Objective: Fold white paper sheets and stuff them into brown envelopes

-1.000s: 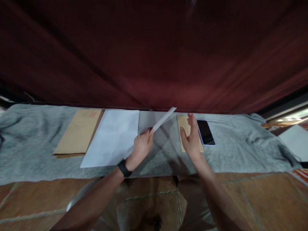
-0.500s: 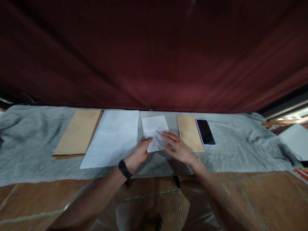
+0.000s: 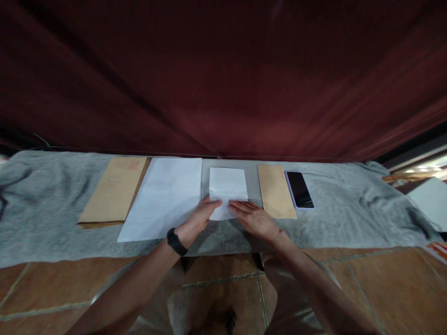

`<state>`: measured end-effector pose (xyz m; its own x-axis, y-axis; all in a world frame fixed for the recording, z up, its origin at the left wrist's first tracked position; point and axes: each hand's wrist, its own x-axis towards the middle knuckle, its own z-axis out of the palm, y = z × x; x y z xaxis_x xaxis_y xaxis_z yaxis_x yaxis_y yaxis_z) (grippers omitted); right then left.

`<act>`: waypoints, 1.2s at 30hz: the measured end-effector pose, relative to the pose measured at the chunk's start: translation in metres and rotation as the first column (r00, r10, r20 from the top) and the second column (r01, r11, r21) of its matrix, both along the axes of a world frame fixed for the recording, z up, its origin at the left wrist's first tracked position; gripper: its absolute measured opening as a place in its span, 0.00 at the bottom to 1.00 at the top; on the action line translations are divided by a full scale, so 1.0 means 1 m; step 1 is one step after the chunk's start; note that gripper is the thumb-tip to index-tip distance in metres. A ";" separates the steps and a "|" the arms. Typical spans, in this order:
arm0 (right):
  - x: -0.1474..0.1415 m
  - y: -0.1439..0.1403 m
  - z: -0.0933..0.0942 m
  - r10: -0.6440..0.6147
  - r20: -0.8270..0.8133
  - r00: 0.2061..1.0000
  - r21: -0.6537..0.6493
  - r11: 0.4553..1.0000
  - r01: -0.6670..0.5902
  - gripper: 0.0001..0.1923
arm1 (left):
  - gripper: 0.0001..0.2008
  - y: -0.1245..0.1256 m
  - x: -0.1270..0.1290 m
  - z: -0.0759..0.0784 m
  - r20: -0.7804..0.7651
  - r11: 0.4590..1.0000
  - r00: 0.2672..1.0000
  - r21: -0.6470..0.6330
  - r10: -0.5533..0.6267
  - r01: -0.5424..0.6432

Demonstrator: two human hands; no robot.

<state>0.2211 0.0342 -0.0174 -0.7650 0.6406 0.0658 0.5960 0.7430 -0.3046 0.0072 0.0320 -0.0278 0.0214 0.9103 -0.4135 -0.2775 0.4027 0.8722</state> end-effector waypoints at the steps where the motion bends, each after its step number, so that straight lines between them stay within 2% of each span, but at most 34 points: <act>1: 0.001 0.000 0.001 -0.001 0.000 1.000 -0.006 1.000 0.001 0.26 | 0.22 -0.001 -0.001 0.001 -0.061 0.999 0.998 0.044 -0.011 0.014; 3: 0.002 0.000 0.004 -0.004 -0.010 1.000 -0.019 1.000 0.004 0.23 | 0.25 -0.003 -0.005 0.003 -0.243 0.990 0.970 0.140 0.001 0.034; 4: 0.002 0.000 0.005 -0.005 -0.018 1.000 -0.026 1.000 0.005 0.22 | 0.27 -0.004 -0.007 0.005 -0.369 0.979 0.929 0.199 0.038 0.039; 6: 0.003 0.000 0.008 -0.004 -0.034 0.999 -0.036 0.999 0.003 0.19 | 0.29 -0.007 -0.011 0.008 -0.619 0.943 0.773 0.322 0.141 0.086; 8: 0.003 0.000 0.010 0.000 -0.052 0.999 -0.044 0.999 -0.002 0.16 | 0.27 -0.012 -0.013 0.012 -0.786 0.882 0.584 0.407 0.204 0.240; 10: 0.003 0.000 0.011 0.008 -0.072 0.997 -0.055 0.998 -0.012 0.15 | 0.22 -0.020 -0.012 0.015 -0.885 0.792 0.434 0.384 0.169 0.474; 12: 0.003 0.000 0.011 0.016 -0.094 0.995 -0.073 0.997 -0.023 0.14 | 0.19 -0.028 -0.010 0.017 -0.945 0.705 0.318 0.281 0.083 0.651; 14: 0.004 0.000 0.010 0.015 -0.120 0.993 -0.098 0.995 -0.027 0.14 | 0.20 -0.034 -0.010 0.017 -0.972 0.660 0.234 0.186 0.015 0.728; 17: 0.007 0.000 0.007 -0.026 -0.151 0.988 -0.144 0.990 0.004 0.14 | 0.25 -0.037 -0.015 0.018 -0.985 0.643 0.173 0.127 -0.008 0.755; 21: 0.013 0.002 0.003 -0.084 -0.156 0.984 -0.214 0.976 0.049 0.15 | 0.13 -0.036 -0.023 0.019 -0.991 0.635 0.136 0.108 0.005 0.765; 22: 0.015 0.003 0.002 -0.096 -0.160 0.982 -0.225 0.973 0.059 0.16 | 0.13 -0.035 -0.024 0.019 -0.991 0.642 0.137 0.104 -0.001 0.759; 27: 0.027 0.010 0.003 -0.196 -0.180 0.964 -0.312 0.941 0.133 0.13 | 0.16 -0.030 -0.033 0.022 -0.978 0.737 0.175 0.038 -0.111 0.674; 31: 0.032 0.013 0.008 -0.267 -0.188 0.945 -0.445 0.881 0.160 0.13 | 0.15 -0.024 -0.044 0.024 -0.921 0.776 0.305 0.005 -0.242 0.630; 34: 0.030 0.013 0.009 -0.302 -0.167 0.939 -0.477 0.858 0.191 0.14 | 0.12 -0.020 -0.049 0.023 -0.873 0.821 0.417 0.035 -0.252 0.569; 36: 0.027 0.013 0.009 -0.344 -0.112 0.932 -0.479 0.840 0.252 0.16 | 0.12 -0.017 -0.049 0.022 -0.863 0.856 0.453 0.049 -0.223 0.515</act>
